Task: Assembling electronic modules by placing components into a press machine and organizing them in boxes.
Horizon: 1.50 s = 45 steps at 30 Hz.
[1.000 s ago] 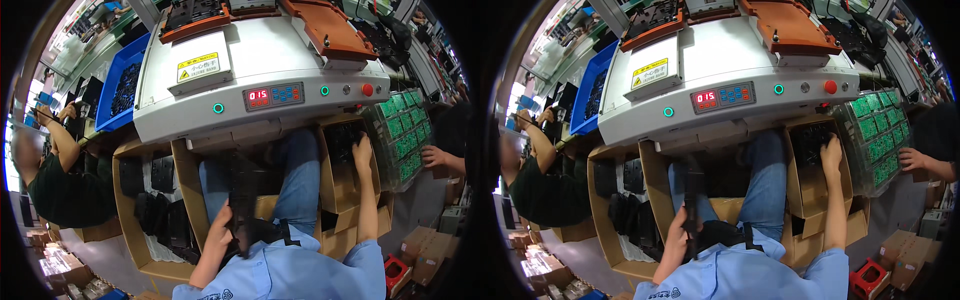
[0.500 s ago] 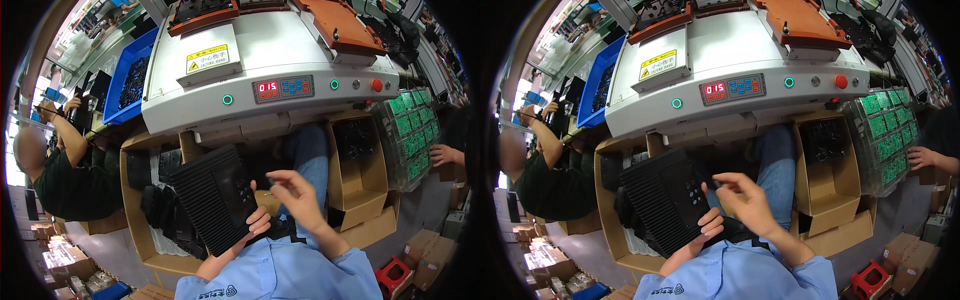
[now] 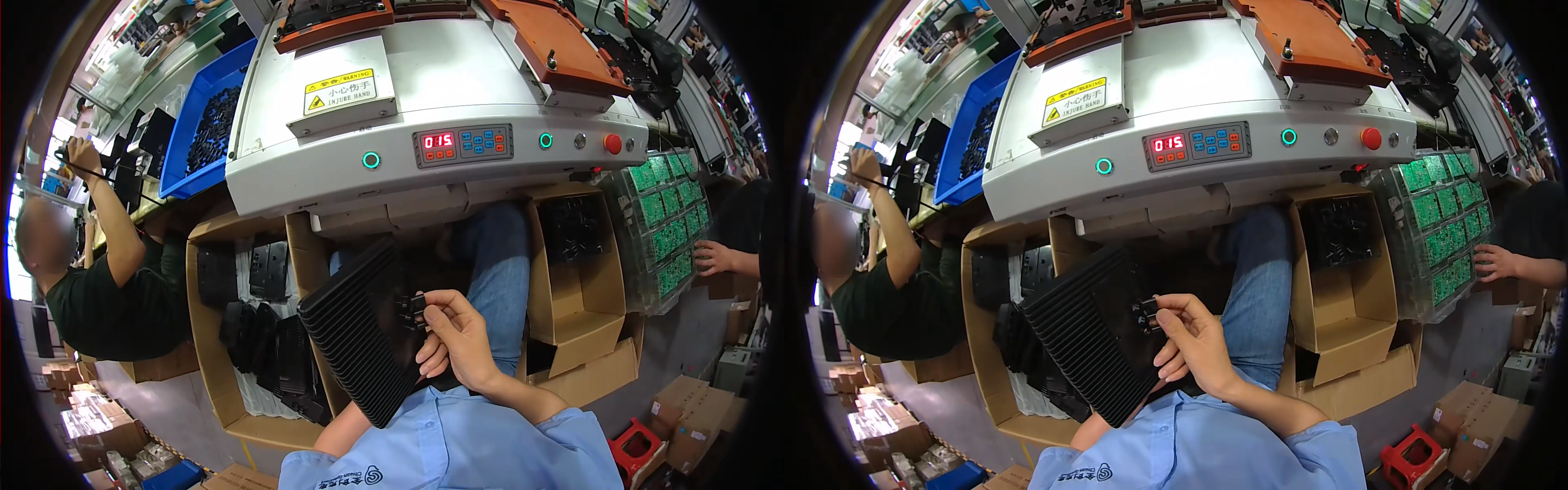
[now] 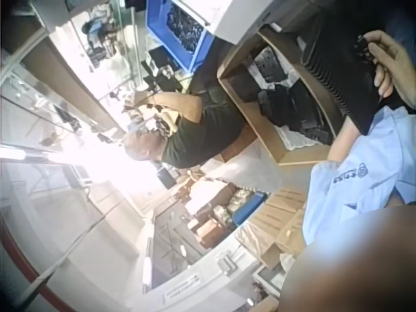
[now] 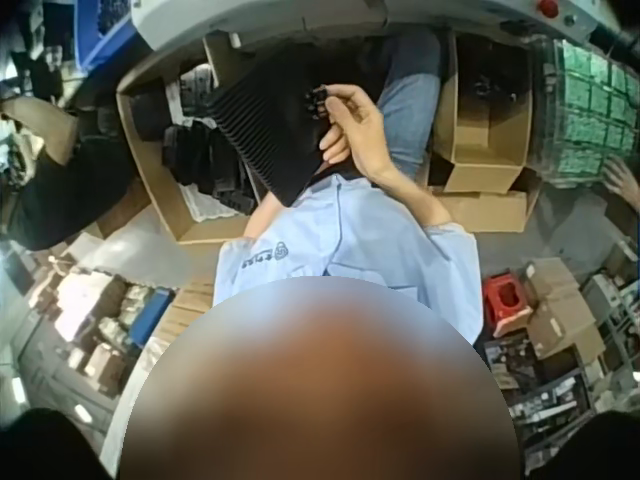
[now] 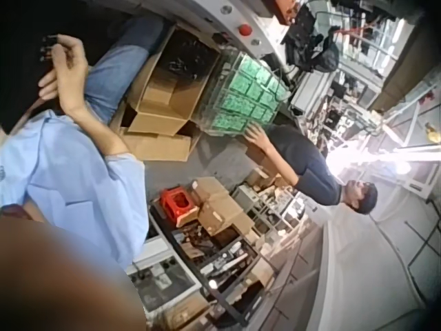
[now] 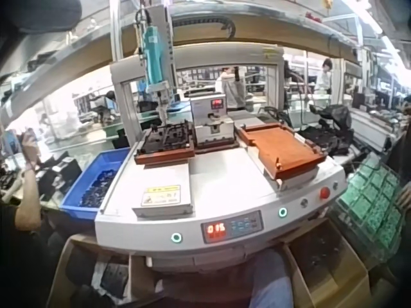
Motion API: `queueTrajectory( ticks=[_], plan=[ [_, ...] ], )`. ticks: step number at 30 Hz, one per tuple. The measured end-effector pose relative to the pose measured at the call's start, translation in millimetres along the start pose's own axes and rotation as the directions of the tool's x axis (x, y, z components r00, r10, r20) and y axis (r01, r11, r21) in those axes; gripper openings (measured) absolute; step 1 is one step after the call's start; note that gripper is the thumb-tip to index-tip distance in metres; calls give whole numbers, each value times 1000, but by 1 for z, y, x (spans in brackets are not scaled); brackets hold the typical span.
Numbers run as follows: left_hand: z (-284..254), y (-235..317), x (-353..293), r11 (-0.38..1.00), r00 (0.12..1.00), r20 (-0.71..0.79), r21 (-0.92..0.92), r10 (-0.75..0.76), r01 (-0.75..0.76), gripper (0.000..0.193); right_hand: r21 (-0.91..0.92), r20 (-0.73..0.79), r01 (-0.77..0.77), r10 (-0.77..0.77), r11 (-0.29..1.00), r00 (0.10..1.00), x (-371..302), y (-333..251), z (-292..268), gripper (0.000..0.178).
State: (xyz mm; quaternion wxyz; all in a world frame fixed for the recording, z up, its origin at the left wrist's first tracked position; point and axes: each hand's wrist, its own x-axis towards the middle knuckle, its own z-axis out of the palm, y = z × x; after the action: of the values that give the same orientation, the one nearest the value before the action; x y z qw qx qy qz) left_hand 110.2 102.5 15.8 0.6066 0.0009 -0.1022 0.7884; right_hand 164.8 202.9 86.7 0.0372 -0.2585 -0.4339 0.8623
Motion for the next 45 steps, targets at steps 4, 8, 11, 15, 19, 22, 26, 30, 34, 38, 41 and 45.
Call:
queueTrajectory(
  ticks=[4, 8, 11, 15, 19, 22, 26, 30, 34, 38, 41, 45],
  plan=[
    [-23, 2, 7, 985, 910, 414, -145, -24, 92, 46, -78, -54, 153, -157, 985, 986, 0, 9, -1, 31],
    [-21, 4, 6, 998, 955, 292, -8, -54, 59, 40, -79, -69, 55, -60, 995, 996, -2, 3, 1, 31],
    [-11, 11, -3, 981, 998, 52, 191, -35, 25, 33, -85, -40, 40, -44, 996, 998, 1, 2, -1, 29],
    [7, 14, -1, 929, 985, -172, 361, -23, 85, 39, 24, 57, 21, -22, 999, 998, 6, 1, -13, 30],
    [-2, 18, -7, 938, 977, -197, 314, -84, 144, 40, 80, 193, -101, 84, 992, 978, 14, -1, -24, 40],
    [-10, 17, -16, 957, 980, -146, 237, -134, 166, 38, 111, 262, -91, 59, 990, 963, 19, 6, -32, 48],
    [22, 11, -12, 924, 944, -322, 332, -79, 190, 40, 102, 218, -20, -3, 995, 976, 23, 14, -36, 43],
    [26, 20, -14, 877, 905, -415, 464, 90, 125, 46, -66, 201, 70, -55, 995, 978, 14, 8, -45, 35],
    [19, 44, -36, 788, 790, -473, 615, 391, -23, 61, -220, 48, 443, -444, 869, 895, 15, 29, -58, 33],
    [13, 43, -38, 574, 721, -416, 818, 555, 30, 69, -156, -59, 274, -286, 949, 957, 8, 24, -78, 30],
    [9, 31, -22, 372, 679, -405, 905, 612, 204, 68, -387, 27, 259, -270, 885, 963, -2, 9, -98, 33],
    [2, 32, -13, 491, 673, -477, 850, 565, 190, 63, -663, -96, 254, -417, 704, 904, -18, -19, -161, 22]
  ],
)
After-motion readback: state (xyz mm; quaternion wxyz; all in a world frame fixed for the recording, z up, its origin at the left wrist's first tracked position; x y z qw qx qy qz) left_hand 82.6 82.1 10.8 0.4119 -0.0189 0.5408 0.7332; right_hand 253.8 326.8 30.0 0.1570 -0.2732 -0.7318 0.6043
